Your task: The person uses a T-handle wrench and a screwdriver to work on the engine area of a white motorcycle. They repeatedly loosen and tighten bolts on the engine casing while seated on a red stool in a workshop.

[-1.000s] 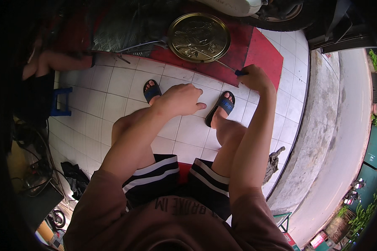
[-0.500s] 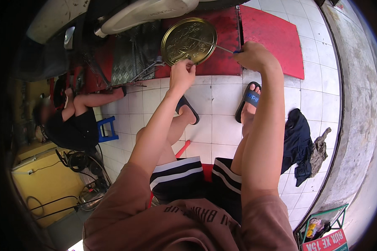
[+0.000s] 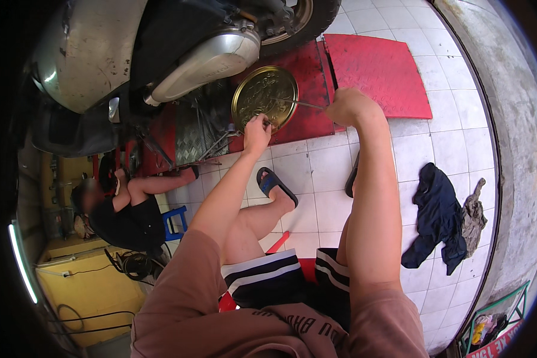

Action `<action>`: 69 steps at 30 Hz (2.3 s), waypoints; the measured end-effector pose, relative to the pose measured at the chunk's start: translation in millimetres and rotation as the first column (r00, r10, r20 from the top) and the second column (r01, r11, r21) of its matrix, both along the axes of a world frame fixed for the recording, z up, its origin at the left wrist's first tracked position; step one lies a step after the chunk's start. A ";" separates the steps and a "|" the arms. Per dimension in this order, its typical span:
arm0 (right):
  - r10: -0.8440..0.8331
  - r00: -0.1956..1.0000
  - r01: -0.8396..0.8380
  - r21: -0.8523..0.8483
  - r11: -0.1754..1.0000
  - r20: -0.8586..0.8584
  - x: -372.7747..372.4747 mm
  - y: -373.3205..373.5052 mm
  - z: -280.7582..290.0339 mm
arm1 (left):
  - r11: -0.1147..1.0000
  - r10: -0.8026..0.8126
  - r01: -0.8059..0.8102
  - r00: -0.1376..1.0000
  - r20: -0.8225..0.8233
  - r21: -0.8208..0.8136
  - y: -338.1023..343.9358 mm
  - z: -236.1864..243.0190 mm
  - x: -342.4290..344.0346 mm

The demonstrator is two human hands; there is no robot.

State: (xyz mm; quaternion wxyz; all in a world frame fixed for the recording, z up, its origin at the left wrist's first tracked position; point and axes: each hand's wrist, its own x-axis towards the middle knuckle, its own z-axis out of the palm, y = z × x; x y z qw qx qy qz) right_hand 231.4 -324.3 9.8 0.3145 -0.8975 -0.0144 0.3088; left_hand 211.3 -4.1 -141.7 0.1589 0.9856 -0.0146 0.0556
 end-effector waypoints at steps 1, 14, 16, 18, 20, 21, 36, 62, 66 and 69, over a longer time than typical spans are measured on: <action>0.008 1.000 -0.008 -0.002 1.000 0.000 0.6 0.7 0.2 | 1.000 0.018 -0.018 1.000 -0.007 -0.008 -0.6 0.5 0.9; -0.033 0.938 -0.001 0.099 0.995 0.345 -12.0 13.9 18.0 | -0.442 -0.037 -0.344 0.930 -0.367 -0.828 16.4 99.2 -38.0; -0.040 0.926 -0.014 0.138 0.990 0.376 -17.3 23.8 21.8 | -0.474 -0.057 -0.375 0.916 -0.398 -0.797 18.6 101.5 -37.9; -0.008 0.904 -0.035 0.093 0.995 0.428 -22.0 31.0 23.1 | -0.474 0.037 -0.306 0.930 -0.366 -0.826 19.0 103.0 -31.4; 0.046 0.849 -0.114 0.098 0.989 0.526 -24.1 36.4 19.5 | -0.495 0.120 -0.265 0.922 -0.367 -0.827 21.4 105.8 -25.5; -0.007 0.887 -0.076 0.161 0.984 0.462 -25.6 39.5 15.5 | -0.520 0.140 -0.241 0.922 -0.360 -0.820 24.2 107.9 -23.1; -0.038 0.856 -0.072 0.192 0.979 0.516 -11.1 81.1 -17.2 | -0.494 0.155 -0.095 0.968 -0.195 -0.864 59.8 121.3 -9.7; -0.029 0.763 -0.055 0.110 0.992 0.646 -18.8 88.7 -12.0 | -0.435 0.153 -0.158 0.957 -0.245 -0.887 58.9 121.0 -13.9; -0.014 0.673 -0.046 0.061 0.997 0.740 -20.5 87.5 -8.1 | -0.346 0.127 -0.217 0.953 -0.275 -0.913 63.3 120.8 -14.2; -0.016 0.599 -0.023 0.038 0.999 0.801 -22.9 89.8 -7.6 | -0.399 0.129 -0.196 0.955 -0.267 -0.895 61.2 116.6 -14.6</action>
